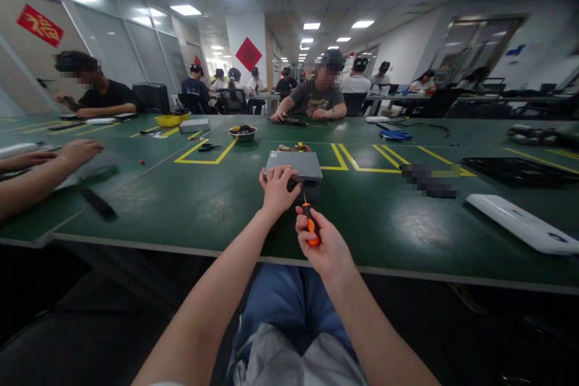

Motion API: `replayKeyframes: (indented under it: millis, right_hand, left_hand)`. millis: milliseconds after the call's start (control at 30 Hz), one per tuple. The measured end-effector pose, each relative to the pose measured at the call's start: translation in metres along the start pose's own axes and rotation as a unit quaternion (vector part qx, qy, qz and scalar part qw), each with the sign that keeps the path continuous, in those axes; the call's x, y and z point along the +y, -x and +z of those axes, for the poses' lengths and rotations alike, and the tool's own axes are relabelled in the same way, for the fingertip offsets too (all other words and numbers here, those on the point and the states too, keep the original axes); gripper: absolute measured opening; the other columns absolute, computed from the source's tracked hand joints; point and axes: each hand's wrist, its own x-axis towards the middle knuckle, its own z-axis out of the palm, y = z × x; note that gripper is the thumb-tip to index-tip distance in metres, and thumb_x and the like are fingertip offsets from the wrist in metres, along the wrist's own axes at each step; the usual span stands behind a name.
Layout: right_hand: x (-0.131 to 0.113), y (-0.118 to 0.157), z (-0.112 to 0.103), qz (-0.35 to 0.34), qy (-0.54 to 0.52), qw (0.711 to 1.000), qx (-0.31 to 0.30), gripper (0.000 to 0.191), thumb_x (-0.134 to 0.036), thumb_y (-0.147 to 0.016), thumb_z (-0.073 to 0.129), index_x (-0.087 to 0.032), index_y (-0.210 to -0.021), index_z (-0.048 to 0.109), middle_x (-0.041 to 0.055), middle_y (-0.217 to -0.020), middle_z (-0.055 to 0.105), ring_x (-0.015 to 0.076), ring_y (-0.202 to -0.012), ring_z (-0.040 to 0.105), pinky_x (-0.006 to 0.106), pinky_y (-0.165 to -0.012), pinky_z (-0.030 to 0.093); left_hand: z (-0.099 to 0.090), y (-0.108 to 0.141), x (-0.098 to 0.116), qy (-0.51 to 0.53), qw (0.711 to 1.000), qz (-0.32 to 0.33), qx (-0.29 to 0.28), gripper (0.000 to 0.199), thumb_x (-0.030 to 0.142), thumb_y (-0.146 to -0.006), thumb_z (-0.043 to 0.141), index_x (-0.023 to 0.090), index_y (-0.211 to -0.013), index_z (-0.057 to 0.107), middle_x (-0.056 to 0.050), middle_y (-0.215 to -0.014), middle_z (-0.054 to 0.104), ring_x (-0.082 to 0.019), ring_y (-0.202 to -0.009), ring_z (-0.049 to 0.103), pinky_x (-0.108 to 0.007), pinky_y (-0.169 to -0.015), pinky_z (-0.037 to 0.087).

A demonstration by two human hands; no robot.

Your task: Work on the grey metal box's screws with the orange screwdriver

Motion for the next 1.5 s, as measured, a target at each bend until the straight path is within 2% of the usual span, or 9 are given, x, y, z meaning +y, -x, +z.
replayKeyframes:
  millis: [200,333,900,1167,1367,1500]
  right_hand:
    - [-0.012,0.008,-0.017,-0.054,0.004,0.998,-0.015,0.023,-0.018,-0.093,0.030,-0.010,-0.091,0.052,-0.0035,-0.058,0.044,0.0036,-0.038,0.044,0.008,-0.025,0.028]
    - [-0.018,0.007,-0.022,-0.049,0.006,0.999,-0.011,0.023,-0.018,-0.093,0.030,-0.011,-0.092,0.051,-0.0036,-0.059,0.044,0.0033,-0.038,0.044,0.007,-0.025,0.029]
    - [-0.017,0.004,-0.020,-0.049,0.014,0.999,-0.006,0.024,-0.018,-0.094,0.029,-0.009,-0.089,0.051,-0.0033,-0.058,0.044,0.0026,-0.037,0.042,0.008,-0.024,0.027]
    - [-0.016,0.005,-0.013,-0.061,0.007,0.997,0.047,0.019,-0.013,-0.092,0.037,-0.014,-0.075,0.045,-0.0035,-0.061,0.044,0.0003,-0.036,0.038,0.006,-0.023,0.022]
    - [-0.019,0.011,-0.007,-0.025,-0.018,0.999,0.025,0.026,-0.021,-0.097,0.027,-0.011,-0.085,0.049,-0.0033,-0.060,0.043,0.0024,-0.043,0.047,0.005,-0.027,0.030]
    - [-0.018,0.010,-0.006,-0.027,0.002,1.000,0.016,0.026,-0.023,-0.096,0.029,-0.011,-0.084,0.049,-0.0016,-0.063,0.045,0.0031,-0.041,0.045,0.007,-0.024,0.027]
  left_hand:
    - [-0.001,0.001,0.001,-0.001,1.000,-0.004,-0.005,0.025,0.035,-0.075,0.059,0.031,-0.100,0.058,0.001,-0.117,0.056,-0.023,-0.116,0.043,-0.046,-0.110,0.010]
    - [0.000,0.001,0.000,0.006,1.000,0.001,0.005,0.024,0.035,-0.075,0.060,0.031,-0.099,0.058,0.001,-0.116,0.057,-0.023,-0.115,0.043,-0.046,-0.110,0.010]
    - [-0.002,0.000,0.001,0.004,1.000,-0.001,0.001,0.025,0.034,-0.075,0.060,0.030,-0.100,0.058,0.001,-0.117,0.057,-0.023,-0.115,0.043,-0.047,-0.109,0.011]
    - [0.000,0.000,0.000,-0.001,1.000,0.000,0.002,0.025,0.035,-0.075,0.060,0.031,-0.100,0.058,0.001,-0.117,0.056,-0.023,-0.116,0.043,-0.047,-0.109,0.011]
    - [0.000,0.000,-0.001,0.007,1.000,0.003,0.010,0.025,0.035,-0.074,0.061,0.031,-0.099,0.057,0.001,-0.116,0.057,-0.022,-0.114,0.044,-0.047,-0.109,0.011]
    - [0.000,0.001,0.000,0.010,1.000,0.007,0.008,0.024,0.034,-0.075,0.060,0.030,-0.098,0.057,0.001,-0.116,0.057,-0.022,-0.115,0.044,-0.048,-0.109,0.010]
